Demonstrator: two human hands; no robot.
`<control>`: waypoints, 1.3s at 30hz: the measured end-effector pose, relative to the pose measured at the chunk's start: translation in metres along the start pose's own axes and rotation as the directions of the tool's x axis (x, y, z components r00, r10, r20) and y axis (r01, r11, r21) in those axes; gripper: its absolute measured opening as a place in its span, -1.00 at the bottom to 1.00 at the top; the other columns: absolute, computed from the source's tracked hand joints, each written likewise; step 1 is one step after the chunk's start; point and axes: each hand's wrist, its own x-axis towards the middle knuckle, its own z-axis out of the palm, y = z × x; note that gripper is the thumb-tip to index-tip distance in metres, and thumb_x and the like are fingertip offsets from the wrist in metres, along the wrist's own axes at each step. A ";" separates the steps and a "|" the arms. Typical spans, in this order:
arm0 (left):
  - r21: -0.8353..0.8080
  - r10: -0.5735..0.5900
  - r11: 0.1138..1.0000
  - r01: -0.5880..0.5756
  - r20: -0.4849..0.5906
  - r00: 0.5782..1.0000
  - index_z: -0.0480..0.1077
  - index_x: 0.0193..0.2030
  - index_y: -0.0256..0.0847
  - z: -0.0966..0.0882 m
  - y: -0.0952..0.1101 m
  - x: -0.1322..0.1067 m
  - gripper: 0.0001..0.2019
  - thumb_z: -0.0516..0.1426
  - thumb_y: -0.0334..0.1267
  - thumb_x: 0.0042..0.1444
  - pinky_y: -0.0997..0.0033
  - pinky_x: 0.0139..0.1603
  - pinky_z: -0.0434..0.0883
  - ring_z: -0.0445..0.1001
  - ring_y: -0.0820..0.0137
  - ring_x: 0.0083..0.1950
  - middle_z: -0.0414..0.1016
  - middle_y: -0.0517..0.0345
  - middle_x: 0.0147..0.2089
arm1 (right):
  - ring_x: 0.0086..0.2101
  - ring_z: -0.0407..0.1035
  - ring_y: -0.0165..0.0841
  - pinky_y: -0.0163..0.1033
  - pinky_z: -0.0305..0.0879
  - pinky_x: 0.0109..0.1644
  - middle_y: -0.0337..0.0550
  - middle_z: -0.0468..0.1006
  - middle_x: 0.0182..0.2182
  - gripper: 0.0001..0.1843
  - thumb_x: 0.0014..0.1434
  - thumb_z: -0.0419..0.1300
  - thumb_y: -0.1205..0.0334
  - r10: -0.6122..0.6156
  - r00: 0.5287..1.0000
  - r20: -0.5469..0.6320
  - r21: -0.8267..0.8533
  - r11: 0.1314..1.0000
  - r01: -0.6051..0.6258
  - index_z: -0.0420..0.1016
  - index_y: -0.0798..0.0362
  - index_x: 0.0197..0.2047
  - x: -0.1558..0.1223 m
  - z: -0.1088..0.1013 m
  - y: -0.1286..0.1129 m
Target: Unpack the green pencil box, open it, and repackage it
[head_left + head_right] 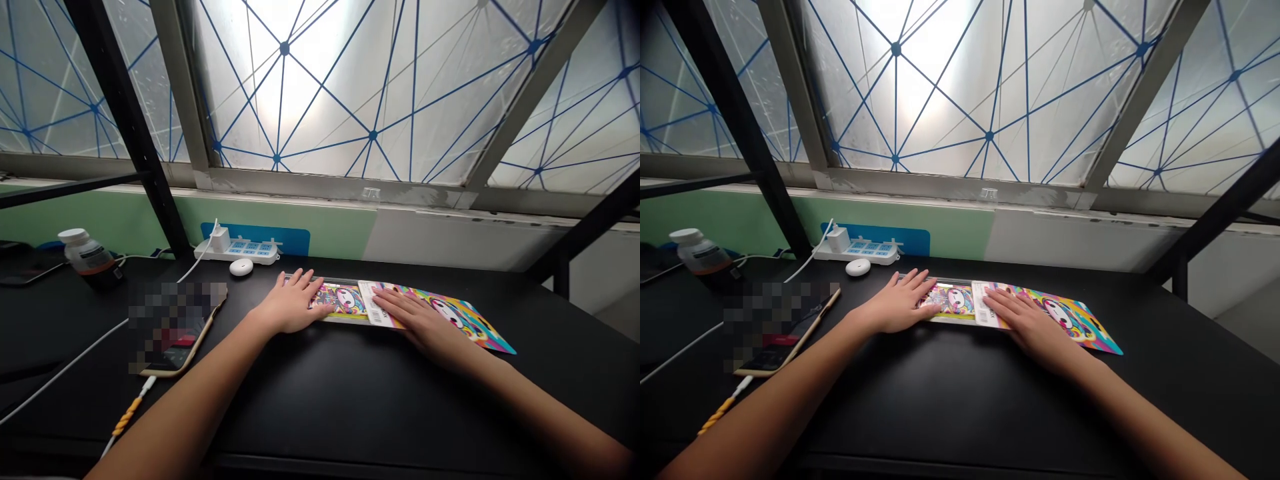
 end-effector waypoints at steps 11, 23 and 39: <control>-0.015 -0.018 1.000 0.018 -0.005 1.000 -0.04 0.51 -0.04 -0.007 -0.016 0.002 -0.15 -0.23 0.42 0.23 -0.25 0.43 -0.25 -0.30 0.04 0.56 -0.22 0.00 0.56 | 0.16 0.40 -0.08 0.21 0.40 0.16 -0.02 0.41 0.26 -0.21 0.23 -0.08 0.55 0.029 0.941 -0.338 -0.262 0.957 -0.123 0.00 -0.11 0.48 -0.059 -0.029 -0.001; 0.069 -0.031 0.997 0.040 -0.130 0.991 0.08 0.47 -0.10 0.003 -0.006 0.005 -0.28 -0.21 0.26 0.33 -0.25 0.42 -0.16 -0.17 0.04 0.55 -0.09 -0.05 0.54 | 0.26 0.23 0.08 0.15 0.27 0.24 0.23 0.32 0.30 -0.39 0.41 -0.06 0.03 -0.216 0.974 0.070 0.046 0.976 0.213 0.20 0.21 0.38 0.034 0.016 -0.171; 0.090 -0.039 0.995 0.051 -0.129 0.991 0.07 0.47 -0.15 0.002 -0.004 0.007 -0.30 -0.22 0.22 0.36 -0.26 0.42 -0.14 -0.17 0.03 0.55 -0.09 -0.08 0.54 | -0.20 0.44 -0.22 -0.12 0.34 -0.09 -0.01 0.58 -0.25 -0.59 0.42 -0.06 0.11 0.036 0.985 -0.172 0.205 0.979 0.000 0.57 0.07 -0.21 0.088 -0.012 -0.073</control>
